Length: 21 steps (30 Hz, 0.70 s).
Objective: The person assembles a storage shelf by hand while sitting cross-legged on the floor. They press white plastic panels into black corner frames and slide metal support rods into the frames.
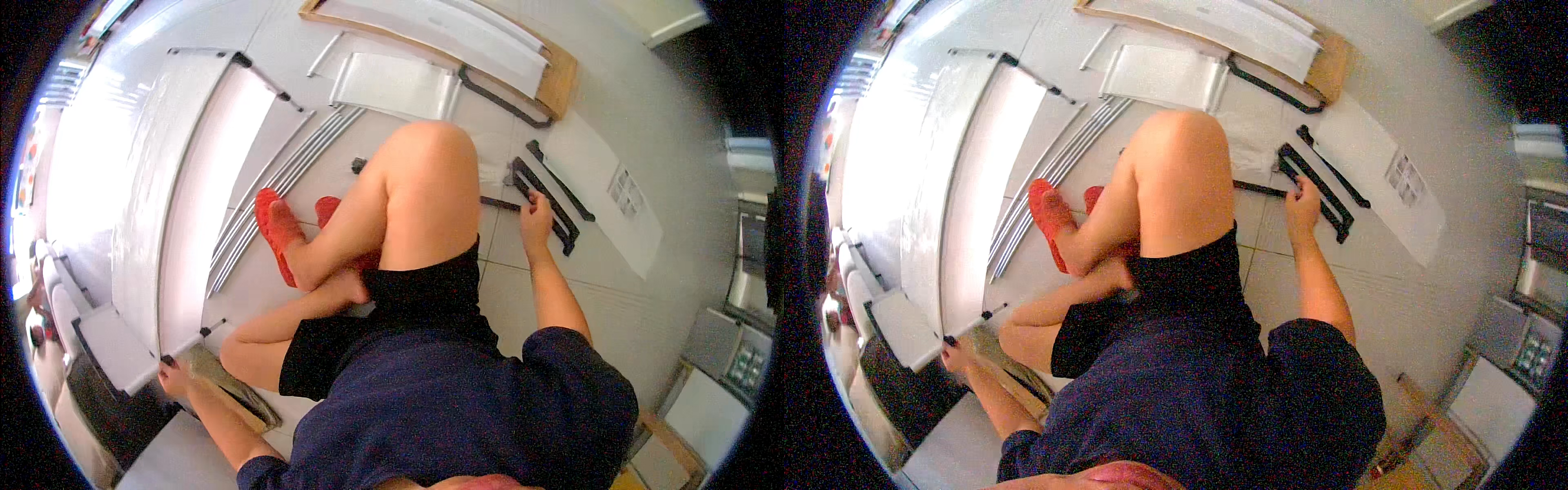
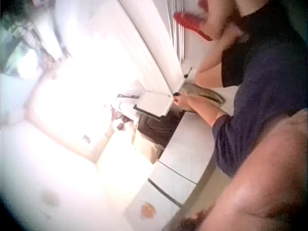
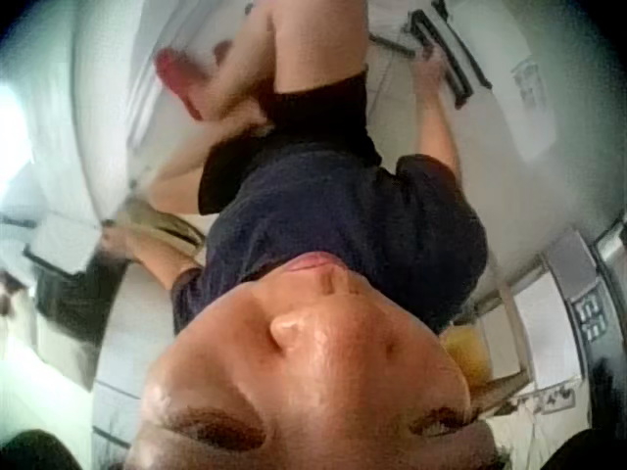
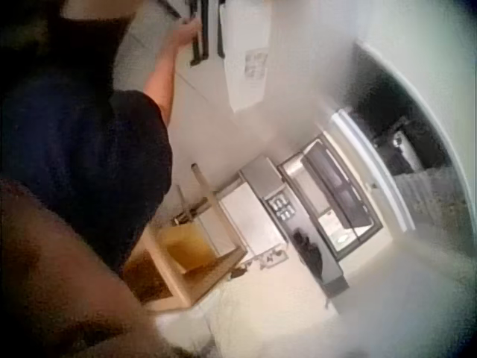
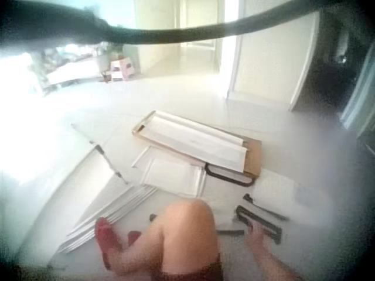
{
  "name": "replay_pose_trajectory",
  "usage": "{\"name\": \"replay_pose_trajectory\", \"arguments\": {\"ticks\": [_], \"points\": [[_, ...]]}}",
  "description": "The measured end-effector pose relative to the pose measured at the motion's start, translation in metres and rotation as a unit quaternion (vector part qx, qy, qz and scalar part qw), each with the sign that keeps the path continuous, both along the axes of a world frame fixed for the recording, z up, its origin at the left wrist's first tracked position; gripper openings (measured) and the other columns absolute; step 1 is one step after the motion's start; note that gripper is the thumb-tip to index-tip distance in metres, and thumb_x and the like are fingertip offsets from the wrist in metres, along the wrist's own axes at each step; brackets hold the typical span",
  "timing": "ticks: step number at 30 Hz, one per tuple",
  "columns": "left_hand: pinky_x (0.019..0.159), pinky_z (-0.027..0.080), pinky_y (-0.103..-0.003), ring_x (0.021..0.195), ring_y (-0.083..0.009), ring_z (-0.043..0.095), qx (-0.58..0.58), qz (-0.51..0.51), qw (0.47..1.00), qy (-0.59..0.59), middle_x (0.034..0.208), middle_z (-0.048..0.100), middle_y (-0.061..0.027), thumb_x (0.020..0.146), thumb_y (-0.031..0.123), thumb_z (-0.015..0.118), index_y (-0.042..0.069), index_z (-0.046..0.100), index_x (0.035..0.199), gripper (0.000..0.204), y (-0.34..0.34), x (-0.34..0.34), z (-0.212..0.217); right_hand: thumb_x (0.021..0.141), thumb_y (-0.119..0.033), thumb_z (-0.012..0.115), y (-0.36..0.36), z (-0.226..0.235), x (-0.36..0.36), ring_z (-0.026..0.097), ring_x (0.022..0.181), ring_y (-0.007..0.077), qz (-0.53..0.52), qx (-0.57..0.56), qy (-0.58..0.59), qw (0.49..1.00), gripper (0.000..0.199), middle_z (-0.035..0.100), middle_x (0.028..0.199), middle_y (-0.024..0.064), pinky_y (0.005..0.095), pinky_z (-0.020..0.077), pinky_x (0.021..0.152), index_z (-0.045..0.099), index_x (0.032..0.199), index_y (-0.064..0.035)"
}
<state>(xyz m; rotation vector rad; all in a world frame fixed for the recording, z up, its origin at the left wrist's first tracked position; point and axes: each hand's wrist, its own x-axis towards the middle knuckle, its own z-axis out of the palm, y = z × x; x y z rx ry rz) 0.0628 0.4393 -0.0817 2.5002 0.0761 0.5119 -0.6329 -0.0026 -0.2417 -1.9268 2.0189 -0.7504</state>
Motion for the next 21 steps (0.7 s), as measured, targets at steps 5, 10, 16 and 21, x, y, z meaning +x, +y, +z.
{"name": "replay_pose_trajectory", "arguments": {"ticks": [5,10,16,21], "points": [[0.06,0.052,-0.028,0.071,-0.0197,0.064,-0.138,0.002,0.989,0.054,0.082,0.066,-0.01,0.088,0.035,0.054,-0.002,0.061,0.102,0.04,0.027,0.027,-0.015,0.068,-0.01,0.064,0.011,-0.017,0.017,0.052,0.095,0.0297,0.184,0.033,0.15,0.971,0.037,0.058,0.099,0.01,0.0412,0.0406,0.083,0.06,0.105,-0.0104],[0.067,0.052,-0.03,0.079,-0.0247,0.062,-0.257,-0.044,0.96,0.101,0.096,0.063,-0.0122,0.09,0.029,0.052,0.001,0.052,0.116,0.038,0.027,0.011,-0.044,0.069,-0.016,0.067,0.023,-0.022,0.022,0.051,0.094,0.029,0.181,0.11,0.198,0.957,0.034,0.058,0.094,0.0089,0.0412,0.0384,0.083,0.06,0.102,-0.0113],[0.081,0.046,-0.033,0.093,-0.0257,0.059,0.057,-0.072,0.966,0.241,0.111,0.058,-0.0151,0.09,0.02,0.05,0.0,0.052,0.116,0.033,-0.007,-0.055,-0.046,0.076,-0.023,0.062,0.002,-0.023,-0.009,0.053,0.092,0.0306,0.167,0.053,0.221,0.959,0.029,0.059,0.097,0.0122,0.0416,0.0399,0.083,0.061,0.1,-0.0066],[0.089,0.042,-0.033,0.102,-0.0275,0.057,0.105,-0.238,0.961,0.099,0.114,0.058,-0.0178,0.088,0.017,0.049,-0.001,0.053,0.116,0.033,-0.035,-0.117,-0.07,0.078,-0.014,0.058,-0.057,-0.017,-0.02,0.053,0.096,0.033,0.002,0.01,0.155,0.988,0.026,0.059,0.097,0.0151,0.0436,0.0405,0.085,0.059,0.102,-0.0034]]}}
